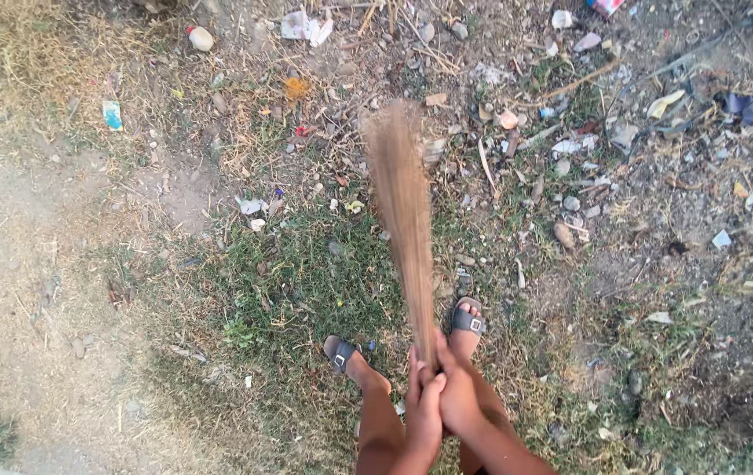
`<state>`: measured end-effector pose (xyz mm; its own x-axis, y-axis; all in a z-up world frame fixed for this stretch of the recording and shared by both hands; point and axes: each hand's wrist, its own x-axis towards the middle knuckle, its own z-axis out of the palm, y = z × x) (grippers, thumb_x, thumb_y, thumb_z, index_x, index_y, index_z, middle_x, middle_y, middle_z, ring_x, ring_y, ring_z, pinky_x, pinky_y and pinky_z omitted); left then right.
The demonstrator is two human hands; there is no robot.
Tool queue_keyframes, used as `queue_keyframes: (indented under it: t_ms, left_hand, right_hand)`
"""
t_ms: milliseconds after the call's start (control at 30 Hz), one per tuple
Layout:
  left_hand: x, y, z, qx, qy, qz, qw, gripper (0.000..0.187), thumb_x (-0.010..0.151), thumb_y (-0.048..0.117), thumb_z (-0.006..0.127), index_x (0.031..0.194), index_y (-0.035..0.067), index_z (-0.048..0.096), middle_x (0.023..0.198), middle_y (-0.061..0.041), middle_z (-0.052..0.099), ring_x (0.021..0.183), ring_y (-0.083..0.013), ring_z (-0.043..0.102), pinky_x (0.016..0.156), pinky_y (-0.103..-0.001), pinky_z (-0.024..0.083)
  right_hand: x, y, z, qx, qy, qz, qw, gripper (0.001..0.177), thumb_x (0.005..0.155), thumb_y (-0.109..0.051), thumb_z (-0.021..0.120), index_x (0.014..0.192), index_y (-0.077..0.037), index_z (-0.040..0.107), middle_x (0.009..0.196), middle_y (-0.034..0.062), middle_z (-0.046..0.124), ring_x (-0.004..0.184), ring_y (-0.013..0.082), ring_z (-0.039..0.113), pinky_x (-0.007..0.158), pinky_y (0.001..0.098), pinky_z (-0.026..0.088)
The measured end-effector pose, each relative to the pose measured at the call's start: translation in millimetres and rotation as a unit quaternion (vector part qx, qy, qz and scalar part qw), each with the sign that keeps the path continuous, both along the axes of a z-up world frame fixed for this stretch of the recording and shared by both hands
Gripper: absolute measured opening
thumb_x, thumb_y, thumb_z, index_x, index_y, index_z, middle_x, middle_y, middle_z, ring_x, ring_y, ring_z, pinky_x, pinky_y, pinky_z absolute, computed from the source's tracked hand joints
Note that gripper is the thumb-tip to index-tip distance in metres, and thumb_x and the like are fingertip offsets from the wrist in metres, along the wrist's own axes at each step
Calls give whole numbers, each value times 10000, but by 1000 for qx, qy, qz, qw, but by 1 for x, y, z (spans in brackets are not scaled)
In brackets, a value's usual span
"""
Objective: The person sweeps dirt, ash, and small debris on the ground using a handheld broom made of sticks.
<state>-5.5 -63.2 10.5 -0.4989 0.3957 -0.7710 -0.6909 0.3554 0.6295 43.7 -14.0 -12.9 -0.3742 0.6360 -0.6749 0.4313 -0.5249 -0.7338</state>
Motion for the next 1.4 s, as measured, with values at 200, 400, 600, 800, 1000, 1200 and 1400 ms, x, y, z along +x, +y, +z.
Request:
queue_keyframes:
  t_ms: [200,400,600,800,1000,1200,1400]
  left_hand:
    - [-64,19,3,-240,-123,189,944,926,936,128,621,1646,284,48,1329,-267,577,1138,-390,662,995,-555,476]
    - [-93,-26,-12,-69,-159,-11,985,614,826,227,615,1415,64,556,1247,-101,668,1112,-224,655,976,-353,507]
    - [-61,-43,18,-121,-66,-20,990,813,800,190,648,1569,129,391,1339,-96,645,1190,-191,612,1033,-299,441]
    - [-80,18,-17,-81,-121,-88,985,858,801,209,641,1590,152,308,1435,-83,587,1249,-188,598,1045,-302,449]
    - [-86,1,17,37,-92,-216,971,889,775,173,624,1614,136,334,1441,-119,592,1257,-188,572,1079,-274,410]
    - [-74,-29,28,35,-24,-134,990,843,816,154,626,1596,116,310,1459,-118,579,1312,-200,552,1096,-300,407]
    - [-113,-70,28,16,4,-10,1000,792,920,225,644,1597,149,240,1499,-94,512,1350,-186,516,1101,-305,404]
  right_hand:
    - [-55,14,-55,-91,-3,193,977,539,971,-277,651,1459,-80,533,1007,140,788,864,198,735,772,346,577]
    - [-80,-19,2,-18,-127,72,989,746,956,-275,594,1601,-156,242,985,197,749,830,286,746,724,402,580]
    - [-46,-40,7,-79,-54,51,994,726,960,-230,580,1614,-167,272,1031,152,776,841,218,746,745,351,590]
    - [-48,-2,-59,-36,-28,-18,999,561,1000,-141,545,1537,-73,398,1130,154,720,935,205,705,784,335,582]
    - [-47,-18,5,22,-16,-126,992,779,965,-119,554,1593,-120,94,1175,128,610,965,184,650,779,304,556]
    - [-55,-31,25,5,24,-64,998,760,944,-123,585,1607,-154,216,1183,127,654,896,183,660,736,330,571]
    - [-111,-52,23,-3,-13,121,993,829,921,-192,663,1609,-195,201,1189,109,712,942,166,715,824,306,575]
